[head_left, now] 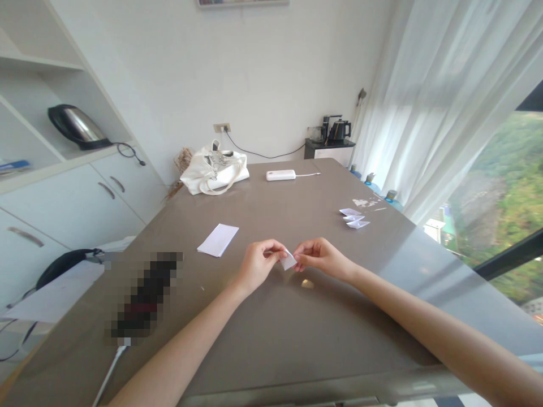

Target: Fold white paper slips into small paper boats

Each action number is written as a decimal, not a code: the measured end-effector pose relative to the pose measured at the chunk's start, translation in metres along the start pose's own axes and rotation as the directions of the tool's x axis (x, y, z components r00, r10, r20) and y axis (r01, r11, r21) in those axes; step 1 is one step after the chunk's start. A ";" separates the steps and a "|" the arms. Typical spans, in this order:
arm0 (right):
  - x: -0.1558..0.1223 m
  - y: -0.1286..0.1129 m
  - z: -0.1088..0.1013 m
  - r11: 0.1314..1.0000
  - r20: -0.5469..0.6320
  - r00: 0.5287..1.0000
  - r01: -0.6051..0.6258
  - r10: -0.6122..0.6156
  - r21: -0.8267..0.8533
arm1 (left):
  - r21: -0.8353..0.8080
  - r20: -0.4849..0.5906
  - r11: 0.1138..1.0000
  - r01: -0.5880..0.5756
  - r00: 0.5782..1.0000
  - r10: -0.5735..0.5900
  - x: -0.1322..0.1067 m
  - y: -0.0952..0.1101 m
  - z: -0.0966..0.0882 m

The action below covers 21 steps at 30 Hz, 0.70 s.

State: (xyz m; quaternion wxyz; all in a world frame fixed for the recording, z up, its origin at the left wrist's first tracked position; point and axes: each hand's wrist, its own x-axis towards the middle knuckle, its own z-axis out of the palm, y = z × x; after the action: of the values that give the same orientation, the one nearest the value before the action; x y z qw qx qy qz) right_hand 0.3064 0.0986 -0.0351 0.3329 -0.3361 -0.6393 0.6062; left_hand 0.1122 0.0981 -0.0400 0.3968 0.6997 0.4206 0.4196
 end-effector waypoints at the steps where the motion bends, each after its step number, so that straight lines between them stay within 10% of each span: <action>1: 0.000 0.001 0.000 1.000 0.007 1.000 0.001 -0.001 -0.002 | 0.022 -0.001 1.000 0.004 1.000 -0.004 0.000 0.001 0.001; 10: -0.001 0.018 -0.003 0.972 -0.056 0.998 -0.021 0.008 -0.235 | 0.229 0.008 0.973 -0.020 1.000 0.019 -0.004 0.004 0.009; 21: 0.000 0.007 0.005 0.959 -0.170 0.982 0.036 -0.087 -0.281 | -0.118 -0.014 0.986 0.119 0.993 -0.121 0.001 -0.004 0.004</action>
State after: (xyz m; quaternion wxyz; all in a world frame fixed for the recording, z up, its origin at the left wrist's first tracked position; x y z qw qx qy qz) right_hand 0.3026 0.0961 -0.0421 0.3580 -0.4130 -0.6951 0.4671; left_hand 0.1148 0.1002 -0.0450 0.4571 0.6442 0.4408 0.4263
